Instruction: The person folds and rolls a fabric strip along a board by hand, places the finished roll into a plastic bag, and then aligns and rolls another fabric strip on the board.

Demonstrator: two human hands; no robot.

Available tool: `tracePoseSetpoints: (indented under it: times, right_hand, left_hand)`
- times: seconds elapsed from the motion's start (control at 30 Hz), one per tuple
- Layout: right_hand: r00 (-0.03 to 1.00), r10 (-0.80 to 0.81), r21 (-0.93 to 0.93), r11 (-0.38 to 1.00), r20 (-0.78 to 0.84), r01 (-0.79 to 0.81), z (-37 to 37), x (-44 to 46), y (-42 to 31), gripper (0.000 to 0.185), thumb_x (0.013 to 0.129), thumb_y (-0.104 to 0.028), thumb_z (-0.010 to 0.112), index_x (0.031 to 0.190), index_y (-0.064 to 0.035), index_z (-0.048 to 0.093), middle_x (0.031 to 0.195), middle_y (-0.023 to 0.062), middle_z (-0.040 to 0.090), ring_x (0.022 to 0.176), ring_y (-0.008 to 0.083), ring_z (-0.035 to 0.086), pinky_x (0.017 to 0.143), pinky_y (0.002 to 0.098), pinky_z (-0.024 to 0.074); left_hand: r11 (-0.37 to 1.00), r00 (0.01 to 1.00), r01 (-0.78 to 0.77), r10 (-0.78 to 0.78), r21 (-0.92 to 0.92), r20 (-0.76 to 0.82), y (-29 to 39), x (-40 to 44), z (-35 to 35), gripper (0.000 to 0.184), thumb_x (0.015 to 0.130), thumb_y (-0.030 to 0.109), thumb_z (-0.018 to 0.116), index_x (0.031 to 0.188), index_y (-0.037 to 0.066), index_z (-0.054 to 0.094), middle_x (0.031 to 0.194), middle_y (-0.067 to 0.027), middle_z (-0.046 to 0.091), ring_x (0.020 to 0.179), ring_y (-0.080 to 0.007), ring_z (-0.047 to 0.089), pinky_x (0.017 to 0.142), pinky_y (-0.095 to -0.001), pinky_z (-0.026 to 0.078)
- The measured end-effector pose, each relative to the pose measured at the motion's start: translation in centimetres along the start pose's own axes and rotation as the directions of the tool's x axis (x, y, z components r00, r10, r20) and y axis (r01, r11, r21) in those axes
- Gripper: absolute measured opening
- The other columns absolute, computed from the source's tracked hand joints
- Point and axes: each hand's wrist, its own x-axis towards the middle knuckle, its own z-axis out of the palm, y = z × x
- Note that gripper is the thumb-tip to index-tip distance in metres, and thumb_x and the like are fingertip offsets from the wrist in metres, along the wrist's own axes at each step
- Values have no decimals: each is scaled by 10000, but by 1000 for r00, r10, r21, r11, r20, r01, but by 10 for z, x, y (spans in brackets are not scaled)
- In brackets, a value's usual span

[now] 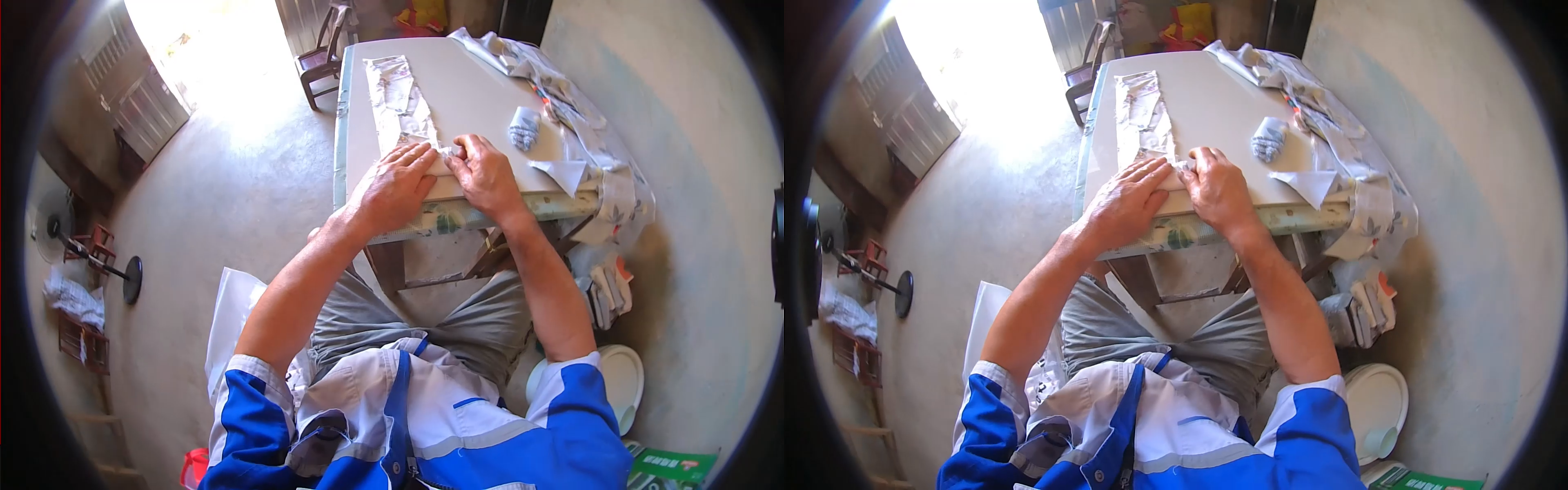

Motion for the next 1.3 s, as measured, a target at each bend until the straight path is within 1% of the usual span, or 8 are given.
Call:
tracePoseSetpoints:
  times: [0.07,0.23,0.33,0.53,0.57,0.67,0.93,1.3]
  right_hand:
    - [999,-43,11,999,5,43,-2,0,6,281,972,-144,722,1169,46,657,993,203,703,863,361,703,794,427,565]
    - [993,74,242,965,95,-96,-31,-6,17,263,1024,-72,662,1269,21,654,1084,141,740,991,206,735,861,323,582]
    - [1000,22,314,949,9,-24,-28,-16,23,245,1022,-62,658,1254,15,664,1097,144,734,986,217,737,856,324,584]
    - [997,-72,218,974,7,69,-27,-13,14,210,1006,-26,645,1207,-7,701,1148,157,726,1023,292,731,906,359,578]
    - [991,-132,149,980,10,130,-28,-12,12,245,988,-30,649,1224,-18,713,1203,167,726,1122,344,692,993,408,542]
    - [974,-227,75,971,16,226,-20,-12,10,276,984,-60,652,1249,-25,719,1261,164,721,1208,363,646,1064,452,490]
    - [980,-172,-180,965,104,188,-10,-17,6,334,941,-58,604,1249,-75,732,1293,94,718,1259,297,620,1023,443,471]
    - [965,-231,-239,937,120,254,-8,-16,7,378,949,-90,592,1311,-68,698,1370,79,680,1268,293,613,1027,471,473]
  left_hand:
    - [1000,1000,-6,6,6,0,-2,1,3,458,1033,225,586,1413,-30,598,1489,-250,572,1454,-373,483,1244,-452,348]
    - [999,993,20,-25,46,119,8,5,-8,557,1055,345,605,1504,19,551,1577,-242,496,1510,-398,411,1269,-468,309]
    - [999,991,-8,1,50,136,9,4,-8,592,1043,372,629,1511,20,544,1585,-252,481,1515,-410,400,1271,-477,302]
    - [986,996,-73,63,153,66,3,2,0,666,987,454,687,1454,-5,566,1508,-251,544,1462,-413,463,1239,-482,349]
    - [984,996,-77,68,159,64,4,1,0,679,980,462,694,1458,-2,563,1509,-251,543,1462,-414,463,1240,-483,348]
    - [985,994,-90,81,145,67,4,1,-2,726,950,483,722,1467,5,549,1523,-247,531,1464,-419,459,1239,-489,349]
    - [992,997,-29,20,123,69,4,-1,2,821,923,497,748,1504,-22,490,1579,-260,472,1507,-413,407,1267,-496,310]
    - [995,999,-11,7,97,43,2,-4,3,860,928,534,736,1508,-45,478,1569,-280,479,1505,-416,414,1277,-490,301]
